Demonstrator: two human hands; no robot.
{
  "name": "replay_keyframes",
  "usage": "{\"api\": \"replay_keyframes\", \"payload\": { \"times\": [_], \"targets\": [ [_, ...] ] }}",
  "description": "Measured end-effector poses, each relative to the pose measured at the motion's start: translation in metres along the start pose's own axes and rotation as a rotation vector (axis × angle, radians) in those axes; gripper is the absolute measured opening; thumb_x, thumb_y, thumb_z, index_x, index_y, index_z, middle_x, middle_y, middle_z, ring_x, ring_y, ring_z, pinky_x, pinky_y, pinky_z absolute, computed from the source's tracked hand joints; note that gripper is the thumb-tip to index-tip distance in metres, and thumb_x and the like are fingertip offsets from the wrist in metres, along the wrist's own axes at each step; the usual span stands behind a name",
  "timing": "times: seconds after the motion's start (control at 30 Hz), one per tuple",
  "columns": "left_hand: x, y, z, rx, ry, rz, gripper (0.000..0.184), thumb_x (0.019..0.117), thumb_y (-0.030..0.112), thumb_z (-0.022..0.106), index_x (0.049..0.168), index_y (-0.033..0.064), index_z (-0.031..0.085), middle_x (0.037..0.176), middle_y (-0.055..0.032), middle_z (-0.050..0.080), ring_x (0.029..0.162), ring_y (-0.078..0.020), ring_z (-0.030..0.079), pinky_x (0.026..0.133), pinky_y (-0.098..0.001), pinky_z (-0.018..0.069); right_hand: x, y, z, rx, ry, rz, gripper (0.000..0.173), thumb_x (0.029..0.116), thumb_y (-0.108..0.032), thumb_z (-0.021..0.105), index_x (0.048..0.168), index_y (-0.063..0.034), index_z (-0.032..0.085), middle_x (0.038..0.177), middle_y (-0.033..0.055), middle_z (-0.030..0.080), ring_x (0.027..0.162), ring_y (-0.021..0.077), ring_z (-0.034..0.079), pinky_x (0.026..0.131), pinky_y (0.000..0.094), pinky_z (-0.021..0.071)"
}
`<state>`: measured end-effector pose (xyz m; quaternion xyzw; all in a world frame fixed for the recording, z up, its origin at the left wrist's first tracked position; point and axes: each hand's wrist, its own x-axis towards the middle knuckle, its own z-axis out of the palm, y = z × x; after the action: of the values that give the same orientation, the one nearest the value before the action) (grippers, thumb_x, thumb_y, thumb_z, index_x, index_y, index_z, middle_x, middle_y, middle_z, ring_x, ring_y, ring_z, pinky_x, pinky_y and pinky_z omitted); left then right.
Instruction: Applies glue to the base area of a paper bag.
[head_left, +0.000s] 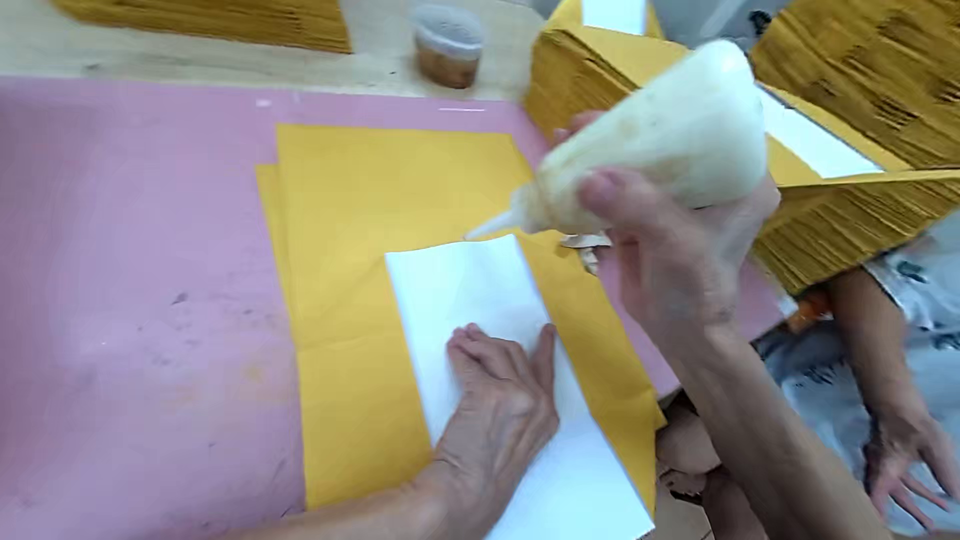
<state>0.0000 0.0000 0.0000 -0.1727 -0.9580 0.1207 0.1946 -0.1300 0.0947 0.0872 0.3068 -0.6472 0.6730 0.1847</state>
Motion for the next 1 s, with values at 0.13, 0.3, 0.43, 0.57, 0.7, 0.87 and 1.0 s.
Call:
{"api": "replay_keyframes", "payload": {
  "times": [0.13,0.3,0.43,0.57,0.7,0.87,1.0],
  "targets": [
    [0.002,0.002,-0.008,-0.043,-0.070,0.002,0.047,0.0997,-0.008,0.038,0.142,-0.0007,0.058,0.083,-0.0282,0.067,0.077,-0.0440,0.069,0.075,-0.0528,0.0518,-0.009,0.012,-0.007,0.007,0.006,0.371,0.031,0.0835,-0.009,0.076,0.109,-0.0074,0.059,0.096,0.0041,0.076,0.087,0.0168,0.075,0.075,0.0323,0.0649],
    [0.004,0.005,-0.015,-0.059,-0.118,-0.009,0.047,0.0999,-0.008,0.038,0.144,-0.0026,0.055,0.086,-0.0291,0.068,0.079,-0.0457,0.071,0.077,-0.0546,0.0533,-0.011,0.020,-0.021,-0.124,0.037,0.341,0.033,0.0841,-0.006,0.073,0.110,-0.0164,0.056,0.093,-0.0064,0.074,0.082,0.0096,0.074,0.073,0.0287,0.0648],
    [0.003,0.008,-0.015,-0.072,-0.083,-0.028,0.044,0.0998,-0.006,0.039,0.138,-0.0030,0.060,0.083,-0.0284,0.068,0.077,-0.0462,0.071,0.077,-0.0556,0.0537,-0.021,0.015,-0.009,0.004,-0.121,0.308,0.037,0.0849,-0.007,0.075,0.116,-0.0147,0.057,0.102,-0.0008,0.073,0.093,0.0158,0.074,0.080,0.0342,0.0648],
    [0.002,0.008,-0.012,-0.068,-0.074,-0.014,0.052,0.0995,-0.009,0.036,0.146,0.0038,0.055,0.077,-0.0268,0.065,0.074,-0.0462,0.069,0.077,-0.0573,0.0526,-0.008,0.034,0.023,0.084,-0.041,0.407,0.029,0.0824,-0.002,0.075,0.105,-0.0083,0.058,0.088,0.0026,0.075,0.080,0.0152,0.076,0.072,0.0320,0.0661],
    [0.003,0.006,-0.014,-0.078,-0.108,0.010,0.062,0.0990,-0.011,0.035,0.155,0.0137,0.046,0.078,-0.0263,0.064,0.074,-0.0463,0.068,0.077,-0.0571,0.0517,0.002,0.044,0.020,0.023,0.036,0.430,0.030,0.0830,-0.003,0.075,0.106,-0.0076,0.056,0.087,0.0021,0.073,0.077,0.0145,0.075,0.069,0.0319,0.0662],
    [0.003,0.006,-0.014,-0.088,-0.127,0.011,0.062,0.1008,-0.010,0.031,0.154,0.0155,0.047,0.077,-0.0261,0.063,0.072,-0.0448,0.067,0.078,-0.0577,0.0493,-0.018,0.022,-0.020,-0.079,-0.080,0.226,0.038,0.0828,-0.005,0.079,0.113,-0.0136,0.056,0.100,-0.0013,0.072,0.089,0.0132,0.074,0.074,0.0288,0.0649],
    [0.002,0.007,-0.013,-0.082,-0.113,-0.001,0.061,0.1003,-0.011,0.032,0.153,0.0154,0.049,0.079,-0.0256,0.063,0.074,-0.0445,0.067,0.081,-0.0576,0.0490,-0.024,0.012,-0.036,-0.127,-0.017,0.123,0.047,0.0813,-0.009,0.079,0.119,-0.0124,0.052,0.108,0.0022,0.072,0.098,0.0201,0.074,0.081,0.0360,0.0651]
  ]
}}
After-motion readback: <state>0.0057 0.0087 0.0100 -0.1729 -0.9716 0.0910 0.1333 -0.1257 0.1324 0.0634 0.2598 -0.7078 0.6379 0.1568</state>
